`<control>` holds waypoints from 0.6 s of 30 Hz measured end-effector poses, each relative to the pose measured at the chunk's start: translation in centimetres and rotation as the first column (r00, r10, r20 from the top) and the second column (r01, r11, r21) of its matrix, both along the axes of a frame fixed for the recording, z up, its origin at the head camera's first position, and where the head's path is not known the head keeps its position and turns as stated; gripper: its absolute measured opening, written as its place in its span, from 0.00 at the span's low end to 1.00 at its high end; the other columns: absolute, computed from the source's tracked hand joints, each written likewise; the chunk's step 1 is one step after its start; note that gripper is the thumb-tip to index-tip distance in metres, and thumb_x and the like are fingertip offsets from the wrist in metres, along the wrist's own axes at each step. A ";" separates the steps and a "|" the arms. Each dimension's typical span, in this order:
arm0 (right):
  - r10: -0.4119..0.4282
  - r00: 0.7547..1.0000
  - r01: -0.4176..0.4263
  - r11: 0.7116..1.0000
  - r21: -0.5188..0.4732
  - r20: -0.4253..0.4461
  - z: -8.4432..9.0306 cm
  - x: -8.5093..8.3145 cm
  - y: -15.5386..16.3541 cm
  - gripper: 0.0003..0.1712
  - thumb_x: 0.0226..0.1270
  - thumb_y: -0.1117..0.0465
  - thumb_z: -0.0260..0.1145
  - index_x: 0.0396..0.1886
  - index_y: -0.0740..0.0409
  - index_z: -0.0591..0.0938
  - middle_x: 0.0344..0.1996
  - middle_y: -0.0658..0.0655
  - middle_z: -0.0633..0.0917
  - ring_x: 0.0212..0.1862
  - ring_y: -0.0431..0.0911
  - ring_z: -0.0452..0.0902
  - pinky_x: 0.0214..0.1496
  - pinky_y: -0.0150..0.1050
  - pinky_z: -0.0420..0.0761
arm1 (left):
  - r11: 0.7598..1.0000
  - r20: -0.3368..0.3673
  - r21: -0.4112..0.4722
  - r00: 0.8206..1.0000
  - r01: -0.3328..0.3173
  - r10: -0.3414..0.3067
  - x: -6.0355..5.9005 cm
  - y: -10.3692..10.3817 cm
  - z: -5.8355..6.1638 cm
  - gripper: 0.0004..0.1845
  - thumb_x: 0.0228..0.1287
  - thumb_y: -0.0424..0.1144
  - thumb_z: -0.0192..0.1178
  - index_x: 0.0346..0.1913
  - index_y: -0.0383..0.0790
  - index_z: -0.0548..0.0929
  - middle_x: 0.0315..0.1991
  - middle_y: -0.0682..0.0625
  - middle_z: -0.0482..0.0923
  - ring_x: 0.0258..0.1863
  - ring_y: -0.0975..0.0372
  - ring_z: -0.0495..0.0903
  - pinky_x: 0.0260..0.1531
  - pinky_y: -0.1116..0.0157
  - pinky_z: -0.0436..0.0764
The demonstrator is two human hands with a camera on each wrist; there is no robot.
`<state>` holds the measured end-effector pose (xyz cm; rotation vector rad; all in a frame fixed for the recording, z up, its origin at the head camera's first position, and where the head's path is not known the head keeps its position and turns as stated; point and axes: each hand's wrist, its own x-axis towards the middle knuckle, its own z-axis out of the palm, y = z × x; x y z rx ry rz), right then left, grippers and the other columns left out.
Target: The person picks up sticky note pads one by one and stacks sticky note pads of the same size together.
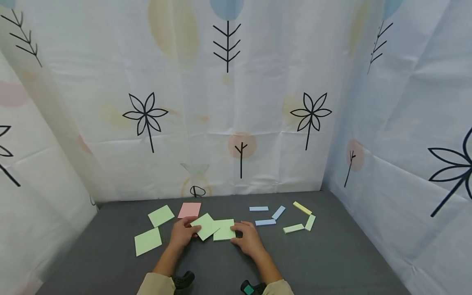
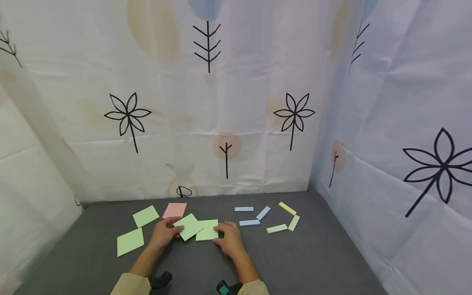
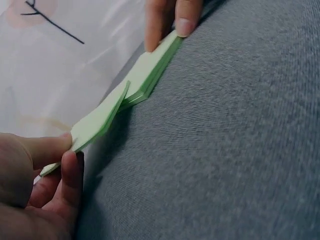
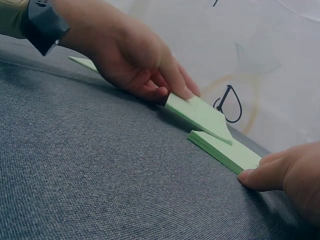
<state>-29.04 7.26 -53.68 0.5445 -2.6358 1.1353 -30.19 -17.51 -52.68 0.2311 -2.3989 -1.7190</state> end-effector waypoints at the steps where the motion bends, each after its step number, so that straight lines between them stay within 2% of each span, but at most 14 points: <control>1: 0.002 1.000 -0.002 1.000 0.003 0.000 0.0 0.0 0.0 0.21 0.48 0.66 0.78 0.46 0.60 0.87 0.51 0.58 0.84 0.60 0.59 0.71 0.59 0.57 0.70 | 0.998 -0.014 -0.068 1.000 -0.008 0.007 -0.1 0.3 0.0 0.21 0.54 0.28 0.69 0.52 0.30 0.82 0.31 0.44 0.78 0.22 0.60 0.77 0.24 0.66 0.77; 4: 0.005 1.000 -0.005 1.000 0.001 0.001 0.1 0.1 0.0 0.21 0.48 0.66 0.78 0.46 0.60 0.87 0.51 0.59 0.84 0.60 0.60 0.71 0.59 0.57 0.70 | 0.965 -0.079 -0.254 0.996 -0.067 0.048 -0.2 1.1 -0.1 0.20 0.52 0.29 0.70 0.50 0.31 0.83 0.35 0.41 0.81 0.29 0.55 0.79 0.31 0.58 0.77; 7: 0.007 1.000 -0.007 1.000 0.000 -0.003 0.2 0.1 0.0 0.21 0.48 0.66 0.78 0.46 0.60 0.87 0.51 0.59 0.84 0.60 0.60 0.71 0.59 0.58 0.70 | 0.931 -0.134 -0.341 0.987 -0.134 0.093 -0.4 1.8 -0.2 0.20 0.49 0.29 0.71 0.49 0.32 0.83 0.42 0.39 0.83 0.38 0.50 0.79 0.40 0.51 0.76; 11: 0.006 1.000 -0.006 1.000 -0.002 -0.007 0.1 0.0 0.0 0.21 0.49 0.66 0.78 0.46 0.60 0.87 0.51 0.59 0.84 0.60 0.59 0.71 0.59 0.57 0.70 | 0.929 -0.156 -0.332 0.981 -0.166 0.119 -0.6 2.7 -0.3 0.20 0.48 0.28 0.71 0.48 0.31 0.84 0.42 0.38 0.82 0.40 0.47 0.80 0.40 0.47 0.77; 18: 0.009 1.000 -0.009 1.000 -0.010 -0.009 0.0 -0.1 0.0 0.21 0.48 0.66 0.78 0.46 0.60 0.87 0.51 0.58 0.84 0.60 0.59 0.71 0.58 0.57 0.70 | 0.936 -0.183 -0.307 0.976 -0.172 0.120 -0.5 3.8 -0.4 0.18 0.47 0.29 0.72 0.44 0.33 0.84 0.36 0.42 0.83 0.32 0.55 0.80 0.33 0.54 0.77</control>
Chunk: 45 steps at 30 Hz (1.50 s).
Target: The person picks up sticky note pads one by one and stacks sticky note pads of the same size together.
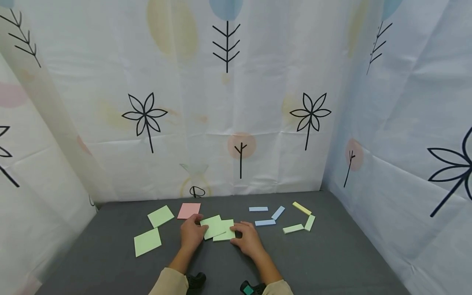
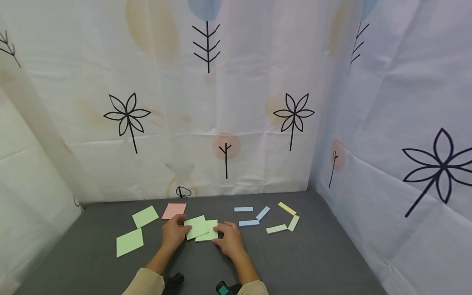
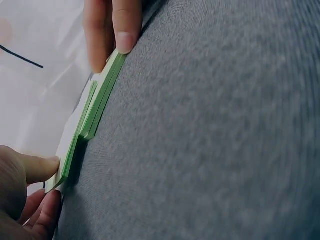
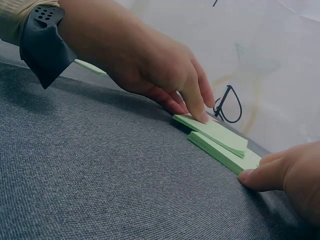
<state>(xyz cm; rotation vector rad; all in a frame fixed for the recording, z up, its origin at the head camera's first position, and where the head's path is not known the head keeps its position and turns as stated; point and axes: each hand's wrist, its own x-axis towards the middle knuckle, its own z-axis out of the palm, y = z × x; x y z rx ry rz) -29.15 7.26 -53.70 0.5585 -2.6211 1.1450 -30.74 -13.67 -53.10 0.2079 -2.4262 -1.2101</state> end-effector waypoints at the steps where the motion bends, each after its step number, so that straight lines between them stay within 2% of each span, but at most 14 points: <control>1: 0.000 1.000 0.000 1.000 0.001 0.002 0.0 0.0 0.0 0.22 0.48 0.66 0.78 0.46 0.60 0.87 0.51 0.58 0.84 0.60 0.59 0.71 0.58 0.57 0.70 | 1.000 -0.005 0.003 1.000 0.006 -0.006 0.0 0.1 0.0 0.18 0.47 0.28 0.72 0.45 0.33 0.84 0.36 0.42 0.83 0.32 0.55 0.80 0.33 0.55 0.77; 7: -0.013 1.000 0.013 1.000 0.011 0.011 -0.1 0.0 -0.2 0.23 0.48 0.66 0.78 0.47 0.60 0.86 0.51 0.58 0.84 0.60 0.59 0.71 0.58 0.57 0.71 | 0.998 -0.029 0.013 0.998 0.057 -0.057 0.3 0.5 -0.2 0.19 0.48 0.28 0.71 0.47 0.33 0.83 0.41 0.41 0.84 0.35 0.54 0.82 0.35 0.54 0.79; 14: -0.038 0.998 0.037 0.999 0.009 0.044 -0.1 0.0 -0.2 0.31 0.48 0.66 0.78 0.55 0.59 0.83 0.51 0.63 0.82 0.60 0.61 0.71 0.57 0.58 0.72 | 0.996 -0.010 0.030 0.996 0.088 -0.088 0.4 1.2 -0.2 0.21 0.47 0.27 0.71 0.49 0.34 0.84 0.43 0.42 0.84 0.38 0.53 0.82 0.38 0.53 0.79; 21: -0.028 0.999 0.027 0.999 0.019 0.043 -0.1 0.0 -0.1 0.32 0.48 0.65 0.78 0.57 0.57 0.82 0.52 0.63 0.82 0.60 0.61 0.70 0.56 0.58 0.72 | 0.991 0.004 0.045 0.992 0.124 -0.124 0.5 2.0 -0.4 0.22 0.48 0.25 0.71 0.50 0.35 0.83 0.43 0.42 0.84 0.38 0.54 0.82 0.37 0.54 0.80; 30: -0.025 0.998 0.024 0.999 0.023 0.049 -0.2 -0.1 -0.1 0.30 0.49 0.64 0.78 0.56 0.58 0.83 0.52 0.62 0.82 0.61 0.61 0.70 0.57 0.58 0.72 | 0.987 -0.011 0.057 0.989 0.149 -0.149 0.5 2.7 -0.4 0.21 0.48 0.24 0.70 0.49 0.33 0.83 0.45 0.41 0.83 0.37 0.54 0.82 0.36 0.55 0.81; 38: -0.005 1.000 0.005 0.999 0.038 -0.001 -0.1 -0.1 -0.1 0.25 0.49 0.64 0.78 0.50 0.59 0.85 0.51 0.58 0.84 0.60 0.60 0.71 0.57 0.57 0.71 | 0.986 -0.014 0.068 0.988 0.155 -0.155 0.6 2.7 -0.3 0.21 0.48 0.24 0.70 0.49 0.33 0.83 0.44 0.41 0.83 0.37 0.54 0.81 0.37 0.55 0.80; 45: 0.003 1.000 -0.003 0.999 0.039 -0.012 0.0 -0.1 0.0 0.24 0.49 0.65 0.78 0.49 0.59 0.86 0.51 0.58 0.84 0.59 0.60 0.71 0.57 0.57 0.71 | 0.979 -0.013 0.060 0.981 0.193 -0.193 0.5 2.3 -0.4 0.21 0.49 0.25 0.70 0.49 0.34 0.84 0.44 0.41 0.83 0.37 0.55 0.82 0.36 0.56 0.80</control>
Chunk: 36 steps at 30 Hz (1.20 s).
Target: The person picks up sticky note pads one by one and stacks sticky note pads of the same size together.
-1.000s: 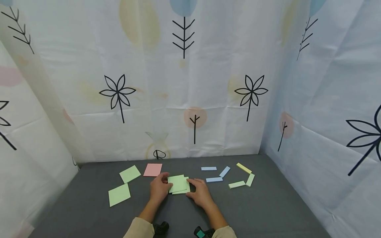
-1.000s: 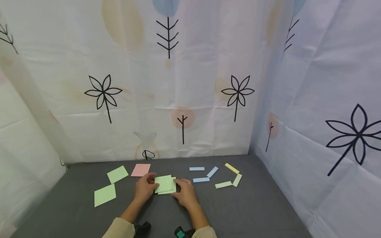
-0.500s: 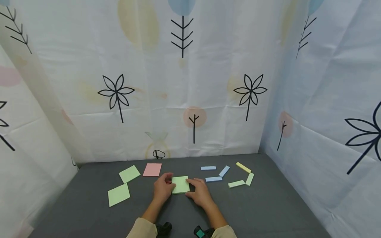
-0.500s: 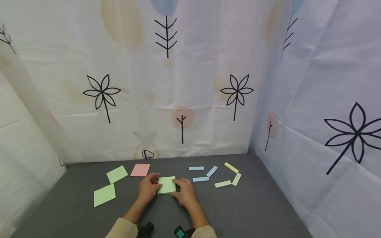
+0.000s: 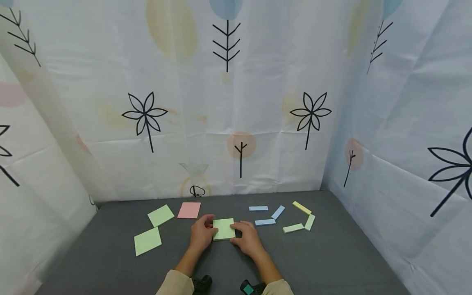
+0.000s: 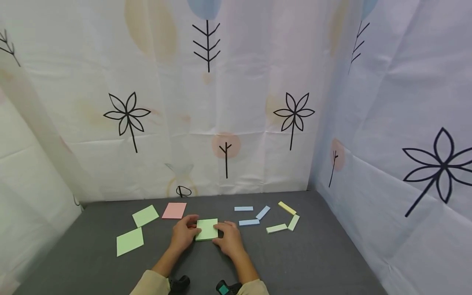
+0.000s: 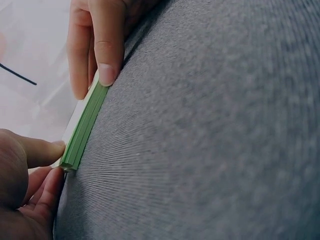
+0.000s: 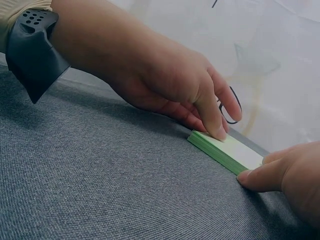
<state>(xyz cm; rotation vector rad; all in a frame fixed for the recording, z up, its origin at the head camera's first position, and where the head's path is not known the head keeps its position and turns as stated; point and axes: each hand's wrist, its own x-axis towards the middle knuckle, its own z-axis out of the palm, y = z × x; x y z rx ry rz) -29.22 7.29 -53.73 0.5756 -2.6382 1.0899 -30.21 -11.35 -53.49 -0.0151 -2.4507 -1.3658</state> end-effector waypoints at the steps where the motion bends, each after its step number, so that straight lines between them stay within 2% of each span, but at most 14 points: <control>1: 0.000 1.000 0.000 1.000 0.001 -0.001 0.0 0.0 0.0 0.24 0.49 0.65 0.78 0.49 0.59 0.86 0.51 0.58 0.84 0.59 0.60 0.71 0.57 0.57 0.71 | 1.000 0.000 -0.001 1.000 0.007 -0.007 0.0 0.0 0.0 0.21 0.49 0.25 0.70 0.49 0.34 0.84 0.44 0.41 0.83 0.37 0.55 0.82 0.36 0.56 0.80; 15: -0.008 1.000 0.008 1.000 -0.021 -0.014 -0.1 0.0 0.2 0.25 0.48 0.65 0.78 0.49 0.60 0.86 0.50 0.57 0.85 0.59 0.60 0.72 0.57 0.57 0.71 | 0.999 0.008 0.003 0.999 0.054 -0.054 0.0 -0.2 0.4 0.22 0.48 0.24 0.70 0.50 0.35 0.83 0.44 0.41 0.83 0.37 0.55 0.82 0.36 0.58 0.81; 21: -0.005 1.000 0.005 1.000 -0.021 -0.003 -0.1 0.0 0.1 0.24 0.48 0.65 0.78 0.49 0.60 0.86 0.50 0.57 0.84 0.59 0.60 0.71 0.58 0.58 0.71 | 0.996 0.012 -0.003 0.996 0.085 -0.085 -0.3 -1.0 0.4 0.21 0.49 0.24 0.70 0.50 0.35 0.83 0.44 0.42 0.83 0.38 0.55 0.82 0.35 0.57 0.81; 27: -0.005 1.000 0.005 1.000 -0.013 -0.013 -0.1 -0.1 0.0 0.24 0.48 0.65 0.78 0.48 0.59 0.86 0.50 0.58 0.85 0.59 0.60 0.72 0.58 0.57 0.71 | 0.999 -0.085 -0.022 0.996 0.032 -0.034 -0.6 -2.5 0.6 0.17 0.52 0.25 0.69 0.46 0.38 0.85 0.38 0.42 0.82 0.33 0.57 0.81 0.30 0.60 0.79; 30: -0.002 1.000 0.001 1.000 -0.013 -0.014 -0.1 -0.1 0.0 0.24 0.48 0.65 0.78 0.49 0.59 0.86 0.50 0.58 0.84 0.59 0.60 0.71 0.58 0.57 0.71 | 0.999 -0.143 -0.034 0.990 -0.007 0.002 -0.9 -3.3 0.6 0.16 0.52 0.25 0.69 0.45 0.39 0.85 0.38 0.41 0.82 0.32 0.55 0.81 0.32 0.58 0.79; 34: 0.005 1.000 -0.005 1.000 -0.016 -0.004 -0.2 -0.1 0.1 0.24 0.48 0.65 0.78 0.49 0.59 0.86 0.50 0.58 0.84 0.60 0.60 0.71 0.58 0.57 0.70 | 0.987 -0.198 -0.155 0.980 -0.045 0.013 -1.4 -4.4 0.4 0.17 0.51 0.26 0.71 0.46 0.39 0.85 0.43 0.41 0.83 0.40 0.51 0.81 0.41 0.51 0.78; 36: 0.006 1.000 -0.005 1.000 -0.019 0.001 -0.2 -0.1 0.1 0.24 0.48 0.65 0.78 0.49 0.59 0.86 0.51 0.58 0.84 0.60 0.60 0.71 0.58 0.57 0.70 | 0.967 -0.212 -0.250 0.977 -0.056 0.002 -1.6 -4.9 0.3 0.19 0.50 0.28 0.73 0.47 0.39 0.85 0.47 0.42 0.82 0.45 0.48 0.79 0.47 0.47 0.75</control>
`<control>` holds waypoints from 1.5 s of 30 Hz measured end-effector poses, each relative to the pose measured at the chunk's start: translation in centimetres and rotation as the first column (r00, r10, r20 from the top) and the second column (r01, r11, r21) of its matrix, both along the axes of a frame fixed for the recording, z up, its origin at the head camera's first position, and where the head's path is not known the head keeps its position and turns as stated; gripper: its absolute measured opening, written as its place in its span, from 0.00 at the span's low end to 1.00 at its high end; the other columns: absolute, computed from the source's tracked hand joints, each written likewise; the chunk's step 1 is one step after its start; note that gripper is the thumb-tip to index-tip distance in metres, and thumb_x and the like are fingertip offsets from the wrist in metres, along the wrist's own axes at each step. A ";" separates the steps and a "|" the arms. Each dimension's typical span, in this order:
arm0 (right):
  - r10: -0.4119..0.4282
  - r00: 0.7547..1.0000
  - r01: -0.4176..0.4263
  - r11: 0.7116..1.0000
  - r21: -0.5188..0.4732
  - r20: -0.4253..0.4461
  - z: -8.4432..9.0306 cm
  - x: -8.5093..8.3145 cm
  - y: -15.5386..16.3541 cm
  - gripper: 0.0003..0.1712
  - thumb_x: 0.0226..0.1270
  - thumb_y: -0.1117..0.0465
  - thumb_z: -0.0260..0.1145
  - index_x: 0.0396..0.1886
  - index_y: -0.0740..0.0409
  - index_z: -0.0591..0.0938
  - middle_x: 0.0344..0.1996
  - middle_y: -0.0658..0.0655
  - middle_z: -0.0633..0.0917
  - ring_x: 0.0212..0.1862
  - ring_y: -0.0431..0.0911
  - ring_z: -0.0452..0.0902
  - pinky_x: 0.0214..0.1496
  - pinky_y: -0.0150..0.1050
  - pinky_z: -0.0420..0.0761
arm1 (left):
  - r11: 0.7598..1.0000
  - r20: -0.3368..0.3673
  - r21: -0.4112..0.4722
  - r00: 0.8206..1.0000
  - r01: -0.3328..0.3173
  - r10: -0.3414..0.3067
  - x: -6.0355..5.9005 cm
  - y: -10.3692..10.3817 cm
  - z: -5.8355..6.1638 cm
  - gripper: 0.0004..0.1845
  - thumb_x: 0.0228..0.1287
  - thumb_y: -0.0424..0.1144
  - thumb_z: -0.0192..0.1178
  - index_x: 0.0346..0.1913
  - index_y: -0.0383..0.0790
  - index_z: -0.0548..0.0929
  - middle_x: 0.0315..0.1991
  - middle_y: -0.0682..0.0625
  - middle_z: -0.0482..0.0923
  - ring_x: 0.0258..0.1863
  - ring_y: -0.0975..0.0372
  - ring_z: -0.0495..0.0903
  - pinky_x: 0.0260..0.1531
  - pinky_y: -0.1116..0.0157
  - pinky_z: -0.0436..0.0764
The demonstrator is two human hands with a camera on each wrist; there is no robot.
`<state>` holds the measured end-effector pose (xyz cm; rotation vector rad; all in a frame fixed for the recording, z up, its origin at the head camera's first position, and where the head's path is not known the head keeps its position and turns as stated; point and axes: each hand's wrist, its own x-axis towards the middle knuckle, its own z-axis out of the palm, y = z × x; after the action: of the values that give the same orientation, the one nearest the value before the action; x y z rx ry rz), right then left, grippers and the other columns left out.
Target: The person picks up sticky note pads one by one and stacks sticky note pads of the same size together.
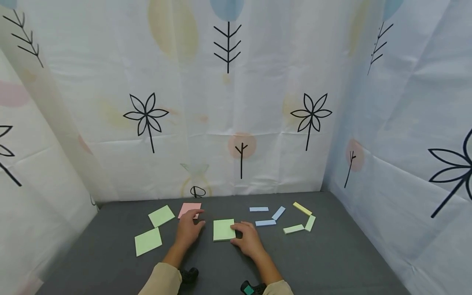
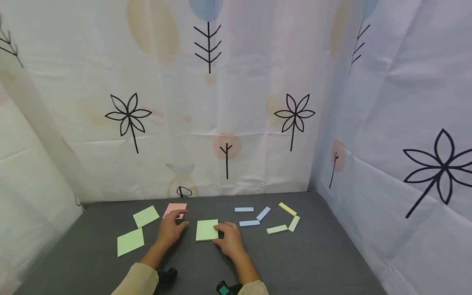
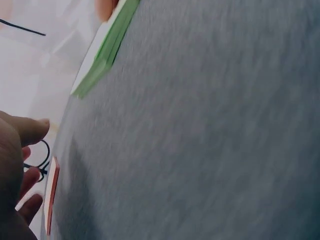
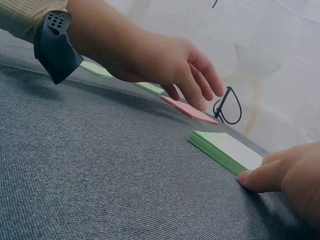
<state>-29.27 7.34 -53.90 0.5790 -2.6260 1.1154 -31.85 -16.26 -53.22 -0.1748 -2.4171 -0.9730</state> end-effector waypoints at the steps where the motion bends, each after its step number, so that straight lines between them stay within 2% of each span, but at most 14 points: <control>1: 0.001 1.000 -0.001 1.000 -0.003 0.004 0.0 0.1 0.0 0.24 0.48 0.66 0.78 0.49 0.59 0.86 0.51 0.58 0.84 0.60 0.60 0.71 0.58 0.57 0.70 | 0.999 -0.004 -0.049 1.000 -0.002 0.002 -0.1 -0.3 -0.1 0.20 0.49 0.30 0.74 0.48 0.39 0.85 0.49 0.41 0.81 0.48 0.47 0.78 0.49 0.45 0.73; 5: 0.002 1.000 -0.002 1.000 0.007 -0.001 0.1 0.1 0.0 0.24 0.49 0.65 0.78 0.49 0.59 0.85 0.51 0.59 0.84 0.60 0.60 0.71 0.58 0.57 0.70 | 0.973 0.023 -0.232 1.000 -0.004 0.010 -0.4 -1.4 -0.1 0.25 0.50 0.37 0.75 0.53 0.41 0.83 0.57 0.39 0.77 0.57 0.42 0.73 0.54 0.39 0.67; 8: 0.001 1.000 -0.001 1.000 0.012 -0.007 0.1 0.1 -0.1 0.24 0.49 0.65 0.78 0.49 0.59 0.86 0.51 0.59 0.84 0.60 0.60 0.71 0.58 0.57 0.70 | 0.948 0.099 -0.317 0.995 0.007 0.026 -0.3 -2.1 0.1 0.28 0.53 0.43 0.73 0.58 0.41 0.81 0.62 0.37 0.73 0.62 0.41 0.68 0.58 0.37 0.62; 13: 0.002 1.000 -0.002 1.000 0.005 0.008 0.0 0.2 -0.2 0.23 0.50 0.65 0.77 0.50 0.59 0.85 0.51 0.58 0.84 0.60 0.60 0.71 0.58 0.57 0.71 | 0.929 0.246 -0.368 0.967 0.027 0.070 0.3 -2.9 0.5 0.31 0.59 0.49 0.67 0.64 0.39 0.76 0.67 0.34 0.65 0.68 0.39 0.59 0.63 0.35 0.51; 16: 0.002 1.000 -0.002 1.000 0.003 0.019 0.1 0.2 -0.2 0.23 0.51 0.64 0.77 0.50 0.58 0.85 0.52 0.58 0.84 0.61 0.60 0.70 0.58 0.57 0.71 | 0.924 0.286 -0.380 0.956 0.044 0.072 0.5 -3.2 0.4 0.32 0.62 0.51 0.64 0.65 0.37 0.75 0.68 0.33 0.63 0.69 0.38 0.56 0.63 0.35 0.49; 22: 0.007 1.000 -0.007 1.000 0.001 0.014 0.3 0.4 -0.1 0.24 0.51 0.65 0.77 0.50 0.59 0.85 0.52 0.59 0.83 0.61 0.60 0.70 0.58 0.58 0.70 | 0.909 0.282 -0.408 0.959 0.088 0.034 0.4 -3.6 0.0 0.32 0.64 0.54 0.61 0.65 0.36 0.74 0.69 0.33 0.63 0.70 0.37 0.55 0.64 0.37 0.50; 31: 0.006 1.000 -0.006 1.000 0.009 0.011 0.2 0.7 -0.2 0.23 0.51 0.64 0.77 0.50 0.58 0.85 0.52 0.59 0.83 0.61 0.60 0.70 0.58 0.57 0.71 | 0.906 0.299 -0.401 0.954 0.135 -0.010 0.7 -4.3 0.3 0.26 0.62 0.48 0.66 0.58 0.37 0.80 0.64 0.35 0.69 0.67 0.40 0.62 0.63 0.42 0.60; 38: 0.006 1.000 -0.006 1.000 0.014 0.008 0.4 0.5 -0.2 0.24 0.50 0.65 0.77 0.50 0.59 0.85 0.51 0.59 0.84 0.60 0.60 0.71 0.58 0.57 0.71 | 0.924 0.274 -0.361 0.962 0.125 -0.023 1.7 -4.0 0.5 0.16 0.60 0.45 0.68 0.48 0.43 0.84 0.58 0.41 0.75 0.63 0.45 0.68 0.60 0.44 0.66; 45: 0.005 1.000 -0.005 1.000 0.014 -0.003 0.3 0.3 0.0 0.24 0.49 0.65 0.77 0.49 0.60 0.85 0.51 0.59 0.84 0.60 0.60 0.71 0.57 0.57 0.71 | 0.943 0.220 -0.308 0.973 0.129 -0.061 2.2 -3.9 0.6 0.04 0.59 0.42 0.69 0.36 0.48 0.86 0.45 0.48 0.80 0.56 0.47 0.72 0.55 0.46 0.71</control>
<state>-28.98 7.31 -53.57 0.5896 -2.6332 1.0979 -29.68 -20.20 -52.63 -0.3231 -2.7746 -0.6575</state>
